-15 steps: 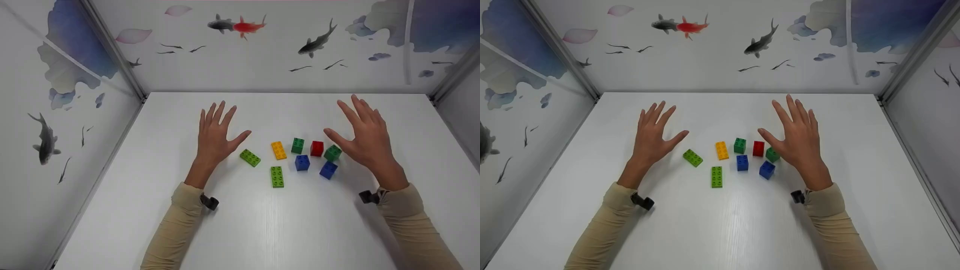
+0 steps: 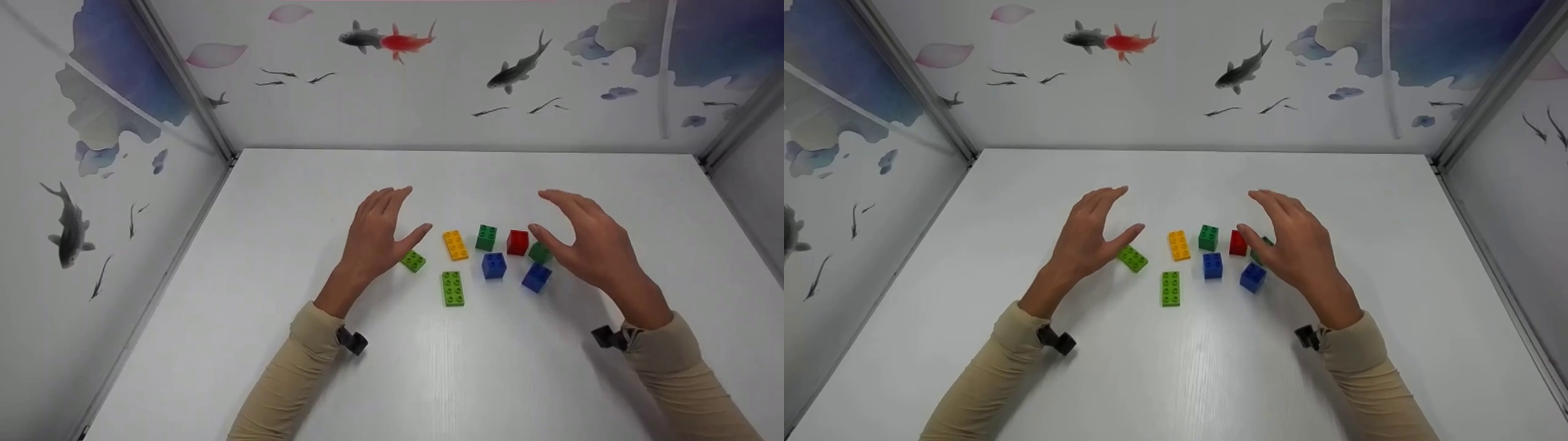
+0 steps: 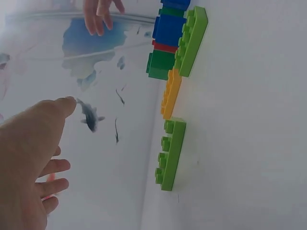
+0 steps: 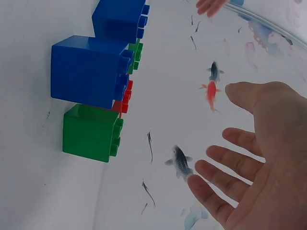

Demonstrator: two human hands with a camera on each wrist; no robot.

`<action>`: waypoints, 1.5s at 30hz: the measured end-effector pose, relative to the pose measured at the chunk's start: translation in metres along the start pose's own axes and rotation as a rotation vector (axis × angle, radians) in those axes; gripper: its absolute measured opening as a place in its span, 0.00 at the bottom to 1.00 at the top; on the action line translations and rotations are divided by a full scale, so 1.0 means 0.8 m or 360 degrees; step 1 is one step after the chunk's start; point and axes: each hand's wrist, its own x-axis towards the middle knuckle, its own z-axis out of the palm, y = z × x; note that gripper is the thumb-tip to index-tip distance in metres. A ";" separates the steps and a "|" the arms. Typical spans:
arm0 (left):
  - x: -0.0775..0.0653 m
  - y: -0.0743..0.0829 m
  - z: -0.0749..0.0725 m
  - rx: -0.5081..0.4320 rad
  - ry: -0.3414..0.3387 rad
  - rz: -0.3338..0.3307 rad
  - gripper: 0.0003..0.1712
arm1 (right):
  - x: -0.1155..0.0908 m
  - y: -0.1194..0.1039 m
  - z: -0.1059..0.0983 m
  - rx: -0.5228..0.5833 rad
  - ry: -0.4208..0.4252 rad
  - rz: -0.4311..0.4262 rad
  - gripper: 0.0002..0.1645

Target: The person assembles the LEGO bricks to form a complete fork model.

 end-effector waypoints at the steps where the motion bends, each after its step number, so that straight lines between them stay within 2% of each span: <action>1: -0.001 0.005 0.002 -0.0024 -0.0024 0.0004 0.42 | -0.002 -0.001 0.000 0.0014 -0.0059 0.0002 0.36; 6: -0.007 0.030 0.013 -0.0173 -0.0171 0.0038 0.40 | -0.004 -0.004 0.001 0.0070 -0.0370 0.0014 0.27; 14: -0.014 0.066 0.033 -0.0355 -0.0370 0.0082 0.37 | -0.001 0.000 0.003 0.0117 -0.0683 0.0024 0.18; 18: -0.011 0.083 0.039 -0.0455 -0.0470 0.0076 0.38 | 0.003 0.002 0.007 0.0148 -0.0839 0.0036 0.19; 28: -0.005 0.099 0.065 -0.0496 -0.0656 0.0100 0.32 | 0.000 0.010 0.011 0.0231 -0.1017 0.0005 0.27; 33: 0.000 0.102 0.078 -0.0539 -0.0685 0.0145 0.31 | -0.002 0.015 0.013 0.0276 -0.1135 0.0044 0.31; 37: 0.002 0.107 0.085 -0.0524 -0.0707 0.0128 0.30 | -0.005 0.015 0.015 0.0308 -0.1196 0.0057 0.31; 45: 0.002 0.114 0.092 -0.0499 -0.0712 0.0127 0.26 | -0.005 0.011 0.015 0.0343 -0.1181 0.0033 0.28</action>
